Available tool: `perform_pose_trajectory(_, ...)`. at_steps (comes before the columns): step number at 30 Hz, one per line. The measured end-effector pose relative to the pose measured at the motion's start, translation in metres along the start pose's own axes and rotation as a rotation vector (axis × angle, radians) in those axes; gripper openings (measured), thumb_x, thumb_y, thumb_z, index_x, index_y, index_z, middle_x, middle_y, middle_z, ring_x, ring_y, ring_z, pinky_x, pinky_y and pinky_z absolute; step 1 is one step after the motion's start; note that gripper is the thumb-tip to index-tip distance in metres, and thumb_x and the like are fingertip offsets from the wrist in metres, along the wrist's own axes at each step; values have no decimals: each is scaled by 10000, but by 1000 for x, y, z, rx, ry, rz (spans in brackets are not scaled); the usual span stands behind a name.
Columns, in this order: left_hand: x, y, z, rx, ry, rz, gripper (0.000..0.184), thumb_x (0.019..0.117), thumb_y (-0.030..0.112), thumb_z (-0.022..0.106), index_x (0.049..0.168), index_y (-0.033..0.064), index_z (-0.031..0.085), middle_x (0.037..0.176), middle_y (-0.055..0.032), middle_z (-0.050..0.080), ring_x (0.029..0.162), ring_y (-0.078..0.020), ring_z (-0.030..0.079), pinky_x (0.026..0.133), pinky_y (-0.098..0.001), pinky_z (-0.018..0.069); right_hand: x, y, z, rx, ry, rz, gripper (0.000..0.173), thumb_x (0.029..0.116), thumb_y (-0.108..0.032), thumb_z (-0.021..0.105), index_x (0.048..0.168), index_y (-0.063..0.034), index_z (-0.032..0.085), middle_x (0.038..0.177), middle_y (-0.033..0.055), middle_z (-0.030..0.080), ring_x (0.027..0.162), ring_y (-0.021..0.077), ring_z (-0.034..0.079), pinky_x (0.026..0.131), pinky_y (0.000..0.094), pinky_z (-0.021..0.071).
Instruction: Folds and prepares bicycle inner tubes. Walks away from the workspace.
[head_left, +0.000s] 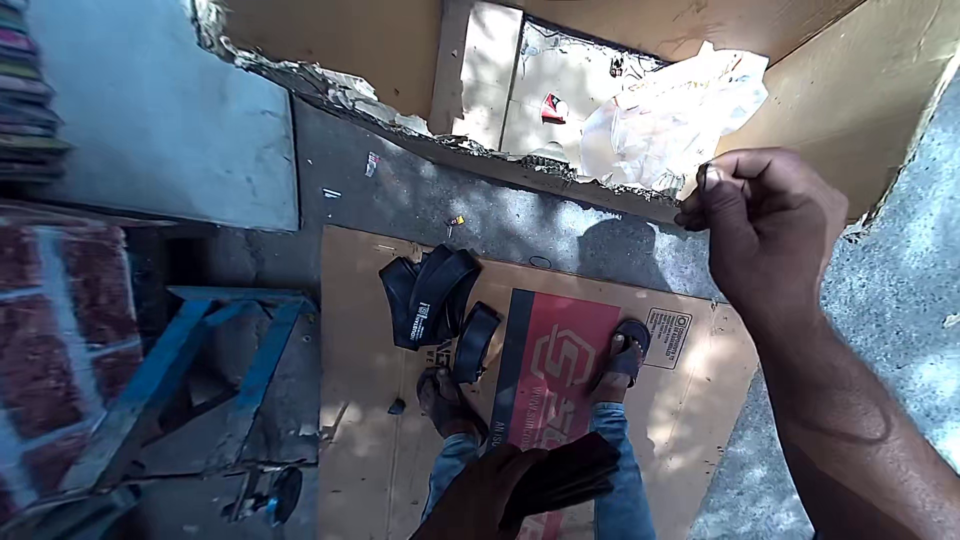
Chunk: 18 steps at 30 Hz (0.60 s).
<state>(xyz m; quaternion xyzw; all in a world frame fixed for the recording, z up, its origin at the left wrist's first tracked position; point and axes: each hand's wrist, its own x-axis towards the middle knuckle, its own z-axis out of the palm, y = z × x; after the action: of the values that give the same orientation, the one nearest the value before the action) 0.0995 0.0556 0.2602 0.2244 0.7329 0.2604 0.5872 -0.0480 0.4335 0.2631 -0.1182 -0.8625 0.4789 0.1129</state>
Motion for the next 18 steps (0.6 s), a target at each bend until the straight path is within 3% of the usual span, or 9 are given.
perform_pose_trajectory(2, 6, -7, 6, -234, 144, -116, 702, 831, 363, 810, 1448, 149, 551, 1300, -92, 655, 1175, -208, 648, 1029, -435, 538, 39, -11, -15, -240, 20, 131, 222, 1024, -80, 506, 1175, 60, 588, 992, 103, 720, 792, 120, 726, 684, 259, 625)
perform_pose_trajectory(4, 14, -8, 9, -475, 314, -126, 704, 861, 522, 766, 1388, 94, 581, 1168, -23, 706, 1037, -93, 681, 939, -337, 580, 75, -65, -7, -526, -44, 681, 394, 1098, -72, 417, 1466, 69, 405, 1401, 157, 553, 1182, 180, 562, 1013, 331, 427)
perform_pose_trajectory(6, 23, 2, 2, -754, 432, -25, 512, 976, 490, 647, 1271, 73, 636, 1036, 33, 736, 948, -40, 701, 873, -269, 603, 53, -14, -27, -414, 51, 125, 456, 1056, -310, 504, 1303, 71, 543, 1238, 153, 651, 1115, 128, 642, 932, 261, 531)
perform_pose_trajectory(8, 24, 16, -8, -1037, 452, 9, 417, 1004, 474, 601, 1206, 115, 662, 1016, 50, 741, 947, -58, 709, 884, -287, 603, 11, -17, -23, -127, -202, -39, 647, 1038, -455, 523, 1449, 38, 437, 1415, 163, 554, 1297, 193, 559, 1086, 359, 491)
perform_pose_trajectory(9, 24, 21, -13, -1163, 438, 17, 406, 997, 487, 605, 1204, 143, 666, 1031, 31, 748, 958, -91, 721, 892, -321, 612, -20, -28, -14, -69, -386, -35, 805, 983, -562, 567, 1518, 8, 376, 1512, 156, 480, 1393, 223, 485, 1161, 431, 429)
perform_pose_trajectory(11, 19, 23, -25, -1396, 367, 74, 432, 962, 551, 619, 1215, 207, 691, 1055, -17, 758, 967, -142, 732, 884, -368, 617, -86, -42, 17, -3, -693, 102, 1194, 697, -750, 767, 1604, -125, 306, 1536, 50, 489, 1403, 182, 465, 1181, 482, 388)
perform_pose_trajectory(12, 15, 20, -31, -1504, 306, 130, 459, 960, 575, 610, 1217, 204, 695, 1037, -55, 754, 946, -172, 734, 865, -391, 619, -112, -45, 34, 49, -834, 233, 1376, 556, -740, 856, 1641, -213, 194, 1459, -17, 539, 1310, 99, 526, 1132, 415, 449)
perform_pose_trajectory(14, 11, 12, -44, -1705, 153, 303, 509, 993, 587, 545, 1172, 133, 694, 894, -101, 714, 847, -236, 723, 844, -462, 608, -147, -38, 61, 344, -979, 494, 1517, 457, -547, 989, 1644, -297, 77, 1373, 5, 567, 1153, 90, 614, 940, 353, 574)
perform_pose_trajectory(18, 21, 6, -77, -1996, 155, 647, 380, 1046, 361, 503, 1277, 92, 641, 744, -49, 663, 716, -229, 700, 819, -493, 602, -182, -22, 94, 804, -1096, 542, 1314, 691, -590, 875, 1656, -213, 68, 1627, 43, 379, 1453, 177, 422, 1149, 430, 444)
